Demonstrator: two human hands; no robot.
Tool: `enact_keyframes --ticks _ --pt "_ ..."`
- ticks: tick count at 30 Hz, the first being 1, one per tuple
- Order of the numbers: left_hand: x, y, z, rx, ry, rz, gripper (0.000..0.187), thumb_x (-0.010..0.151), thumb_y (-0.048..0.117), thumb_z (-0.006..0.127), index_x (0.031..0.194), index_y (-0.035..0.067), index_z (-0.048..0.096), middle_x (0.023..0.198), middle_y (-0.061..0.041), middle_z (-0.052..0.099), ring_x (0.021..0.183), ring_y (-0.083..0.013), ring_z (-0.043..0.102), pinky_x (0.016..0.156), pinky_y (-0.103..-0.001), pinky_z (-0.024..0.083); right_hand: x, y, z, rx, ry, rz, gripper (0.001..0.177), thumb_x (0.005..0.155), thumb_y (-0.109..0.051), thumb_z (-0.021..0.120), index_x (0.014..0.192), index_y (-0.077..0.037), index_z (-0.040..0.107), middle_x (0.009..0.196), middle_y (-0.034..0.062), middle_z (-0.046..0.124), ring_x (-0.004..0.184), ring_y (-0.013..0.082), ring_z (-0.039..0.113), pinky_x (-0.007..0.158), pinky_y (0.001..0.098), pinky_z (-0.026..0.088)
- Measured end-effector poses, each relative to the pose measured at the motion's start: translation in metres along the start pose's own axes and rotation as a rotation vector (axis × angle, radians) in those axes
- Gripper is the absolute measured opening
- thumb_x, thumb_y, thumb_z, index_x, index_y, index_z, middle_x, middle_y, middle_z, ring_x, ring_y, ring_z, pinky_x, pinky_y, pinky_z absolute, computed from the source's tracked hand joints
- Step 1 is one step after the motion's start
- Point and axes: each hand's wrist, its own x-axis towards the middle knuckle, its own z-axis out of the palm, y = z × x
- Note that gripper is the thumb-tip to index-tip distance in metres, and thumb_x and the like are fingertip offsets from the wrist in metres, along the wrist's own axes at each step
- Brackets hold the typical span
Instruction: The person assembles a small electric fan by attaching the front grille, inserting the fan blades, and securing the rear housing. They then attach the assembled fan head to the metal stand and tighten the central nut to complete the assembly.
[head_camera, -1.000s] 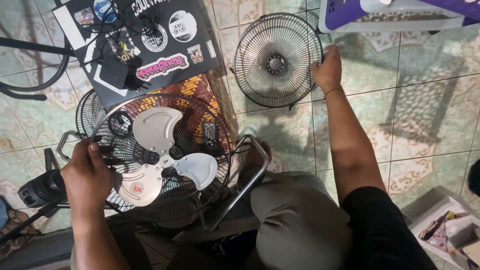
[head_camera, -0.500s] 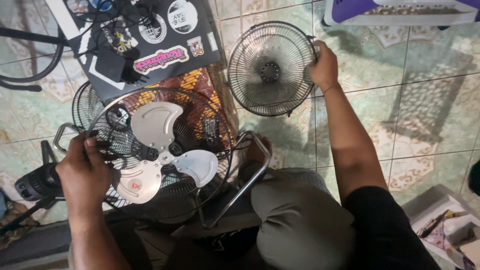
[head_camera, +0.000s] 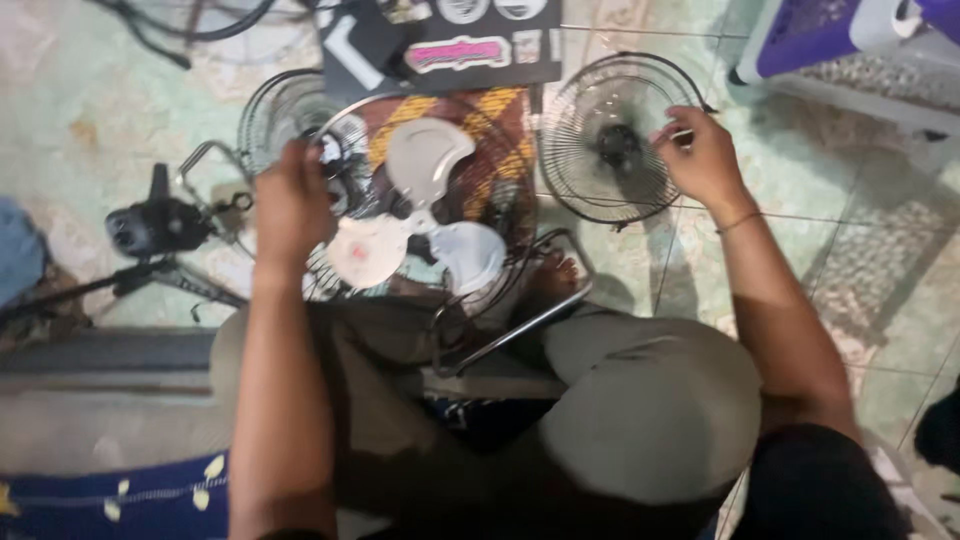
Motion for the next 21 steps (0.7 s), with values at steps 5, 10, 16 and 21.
enact_keyframes --ticks 5,10,16,21 --pt "-0.004 -0.010 -0.001 -0.093 -0.002 -0.016 0.023 0.111 0.019 0.052 0.102 0.001 0.064 0.083 -0.025 0.070 0.084 -0.0482 0.067 0.073 -0.057 0.050 -0.039 -0.132 -0.012 -0.130 -0.450 -0.296 0.049 0.091 -0.029 0.074 0.131 -0.002 0.063 0.109 0.0136 0.072 0.094 0.0233 0.072 0.081 0.0370 0.056" --pt "-0.009 -0.011 -0.009 0.043 0.069 -0.022 0.020 0.104 0.022 0.058 0.105 0.006 0.069 0.091 -0.026 0.071 0.087 -0.0481 0.065 0.074 -0.058 0.049 -0.051 -0.179 -0.001 -0.440 -0.556 -0.458 0.043 0.089 -0.028 0.073 0.124 -0.004 0.068 0.108 0.0153 0.073 0.093 0.0272 0.074 0.083 0.0390 0.057" --pt "-0.018 -0.014 -0.020 0.080 0.107 -0.094 0.020 0.095 0.026 0.071 0.108 0.011 0.073 0.099 -0.018 0.071 0.091 -0.0419 0.067 0.075 -0.053 0.051 -0.019 -0.128 0.033 -0.531 -0.596 -0.470 0.050 0.083 -0.025 0.075 0.128 -0.004 0.064 0.114 0.0174 0.067 0.096 0.0297 0.070 0.087 0.0408 0.056" --pt "-0.019 -0.009 -0.015 0.245 0.200 0.145 0.032 0.083 0.014 0.076 0.114 0.008 0.069 0.107 -0.012 0.064 0.101 -0.0362 0.060 0.082 -0.048 0.048 -0.006 -0.109 0.074 -0.819 -0.650 -0.511 0.049 0.083 -0.034 0.084 0.115 -0.002 0.064 0.126 0.0204 0.054 0.118 0.0363 0.057 0.100 0.0452 0.051"
